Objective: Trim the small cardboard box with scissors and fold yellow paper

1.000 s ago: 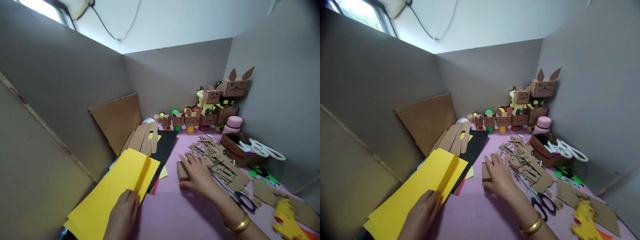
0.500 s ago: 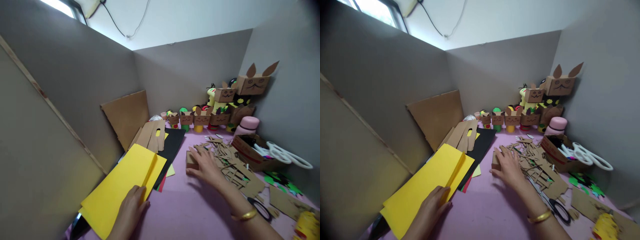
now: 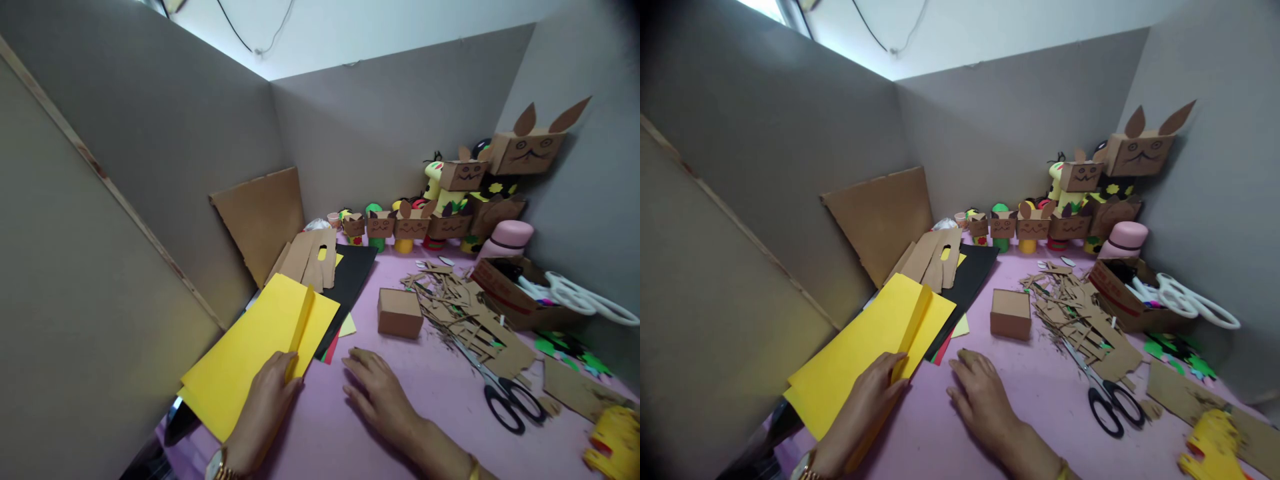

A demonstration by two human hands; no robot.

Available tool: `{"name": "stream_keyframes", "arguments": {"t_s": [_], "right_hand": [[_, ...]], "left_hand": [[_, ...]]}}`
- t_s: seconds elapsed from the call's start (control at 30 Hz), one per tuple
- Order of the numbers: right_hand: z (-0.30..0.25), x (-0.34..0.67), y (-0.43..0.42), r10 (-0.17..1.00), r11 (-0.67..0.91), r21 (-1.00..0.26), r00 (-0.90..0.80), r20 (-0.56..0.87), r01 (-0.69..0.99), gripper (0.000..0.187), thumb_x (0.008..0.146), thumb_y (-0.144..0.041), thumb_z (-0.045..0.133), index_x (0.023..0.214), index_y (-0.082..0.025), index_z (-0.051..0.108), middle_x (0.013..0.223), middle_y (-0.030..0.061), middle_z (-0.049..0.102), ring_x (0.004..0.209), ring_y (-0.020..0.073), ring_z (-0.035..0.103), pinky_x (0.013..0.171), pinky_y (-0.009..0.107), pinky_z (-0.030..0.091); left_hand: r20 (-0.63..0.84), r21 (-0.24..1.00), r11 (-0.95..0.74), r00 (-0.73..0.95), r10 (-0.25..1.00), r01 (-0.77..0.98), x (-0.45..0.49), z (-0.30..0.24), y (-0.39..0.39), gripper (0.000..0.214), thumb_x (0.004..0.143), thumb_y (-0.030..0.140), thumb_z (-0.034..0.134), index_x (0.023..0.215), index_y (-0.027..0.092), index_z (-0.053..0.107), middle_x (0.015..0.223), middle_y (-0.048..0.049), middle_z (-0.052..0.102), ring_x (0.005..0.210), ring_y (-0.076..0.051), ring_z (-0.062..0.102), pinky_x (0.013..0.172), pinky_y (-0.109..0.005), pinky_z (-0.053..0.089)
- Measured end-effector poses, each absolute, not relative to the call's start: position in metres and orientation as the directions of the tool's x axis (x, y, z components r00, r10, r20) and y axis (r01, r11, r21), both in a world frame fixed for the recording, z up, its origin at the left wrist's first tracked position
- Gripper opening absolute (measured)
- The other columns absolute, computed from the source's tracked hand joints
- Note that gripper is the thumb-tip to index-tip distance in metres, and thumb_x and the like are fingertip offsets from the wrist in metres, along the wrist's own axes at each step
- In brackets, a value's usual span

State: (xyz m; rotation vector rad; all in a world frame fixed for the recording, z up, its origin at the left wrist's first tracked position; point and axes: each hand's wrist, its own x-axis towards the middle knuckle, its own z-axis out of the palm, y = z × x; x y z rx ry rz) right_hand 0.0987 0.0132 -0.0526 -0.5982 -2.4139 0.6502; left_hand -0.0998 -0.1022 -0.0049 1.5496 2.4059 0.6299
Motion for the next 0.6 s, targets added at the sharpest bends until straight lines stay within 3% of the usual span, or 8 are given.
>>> {"name": "stream_keyframes", "arguments": {"t_s": [0.33,0.47,0.6], "right_hand": [[-0.057,0.096,0.014,0.521,0.775,-0.582,-0.769,0.369,0.246,0.029,0.084,-0.019,0.053,0.112,-0.019,0.061,0.117,0.0119,0.06,0.108,0.0256,0.052,0.095,0.044,0.043],[-0.059,0.096,0.014,0.515,0.777,-0.586,-0.767,0.383,0.23,0.029,0.084,-0.017,0.053,0.111,-0.019,0.061,0.116,0.0121,0.06,0.107,0.0254,0.053,0.094,0.044,0.043],[-0.062,0.096,0.016,0.527,0.758,-0.625,-0.742,0.415,0.189,0.028,0.084,-0.018,0.052,0.11,-0.02,0.062,0.113,0.0118,0.061,0.105,0.025,0.054,0.092,0.044,0.045]], "left_hand": [[0.033,0.484,0.32,-0.383,0.923,0.814,-0.102,-0.001,-0.101,0.027,0.086,0.025,0.043,0.101,0.019,0.064,0.096,-0.0076,0.067,0.087,-0.021,0.063,0.079,-0.032,0.047],[0.092,0.434,0.332,-0.408,0.908,0.837,-0.108,-0.006,-0.1,0.029,0.087,0.024,0.039,0.095,0.019,0.067,0.092,-0.0071,0.07,0.083,-0.02,0.066,0.076,-0.031,0.05],[0.239,0.374,0.378,-0.482,0.843,0.847,-0.113,0.006,-0.105,0.036,0.089,0.022,0.032,0.105,0.015,0.064,0.103,-0.0113,0.069,0.094,-0.024,0.064,0.082,-0.036,0.049]]}}
